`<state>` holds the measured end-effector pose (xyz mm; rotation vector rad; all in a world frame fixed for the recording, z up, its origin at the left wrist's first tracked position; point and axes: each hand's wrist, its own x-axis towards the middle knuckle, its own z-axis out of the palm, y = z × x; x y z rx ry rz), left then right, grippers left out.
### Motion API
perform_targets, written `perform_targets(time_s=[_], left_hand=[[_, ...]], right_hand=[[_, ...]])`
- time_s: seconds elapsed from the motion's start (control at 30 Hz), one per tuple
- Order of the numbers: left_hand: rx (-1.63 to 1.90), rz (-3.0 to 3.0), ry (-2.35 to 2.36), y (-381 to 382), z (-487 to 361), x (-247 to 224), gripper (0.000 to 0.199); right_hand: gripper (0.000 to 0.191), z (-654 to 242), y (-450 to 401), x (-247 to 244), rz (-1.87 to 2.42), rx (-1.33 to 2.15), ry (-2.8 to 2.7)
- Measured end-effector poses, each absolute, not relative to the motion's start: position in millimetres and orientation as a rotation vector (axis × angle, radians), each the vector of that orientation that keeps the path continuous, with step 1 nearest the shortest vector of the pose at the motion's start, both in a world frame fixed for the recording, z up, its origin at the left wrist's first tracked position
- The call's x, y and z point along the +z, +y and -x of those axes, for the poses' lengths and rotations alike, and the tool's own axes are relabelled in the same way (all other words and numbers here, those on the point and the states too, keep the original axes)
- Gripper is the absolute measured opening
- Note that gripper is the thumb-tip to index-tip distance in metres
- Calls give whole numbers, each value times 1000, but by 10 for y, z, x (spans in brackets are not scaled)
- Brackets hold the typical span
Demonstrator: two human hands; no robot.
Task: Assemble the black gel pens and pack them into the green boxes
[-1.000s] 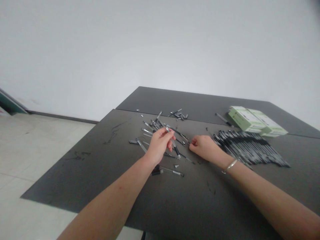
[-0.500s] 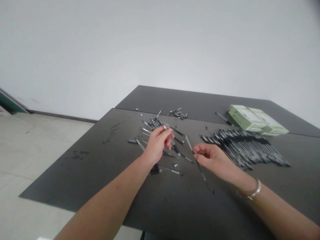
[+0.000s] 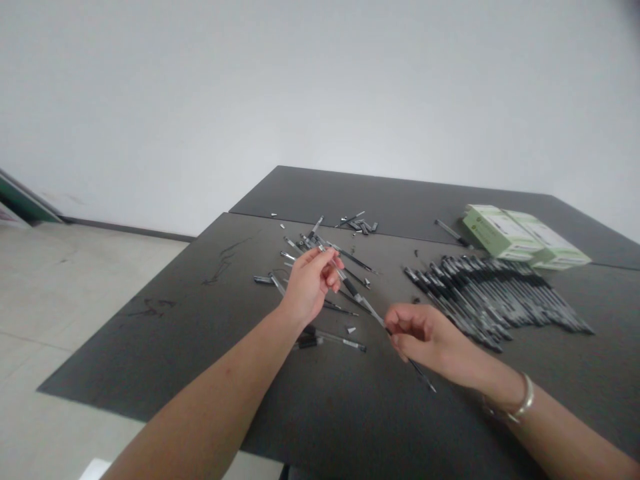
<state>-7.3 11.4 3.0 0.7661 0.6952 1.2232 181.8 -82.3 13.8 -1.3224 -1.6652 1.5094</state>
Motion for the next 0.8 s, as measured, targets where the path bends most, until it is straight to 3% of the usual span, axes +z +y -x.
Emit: perform_targets(time_s=[0.8], left_hand=[[1210, -754, 701, 128, 83, 27, 15]], right_hand=[[8, -1818, -826, 125, 1348, 1493, -1758]])
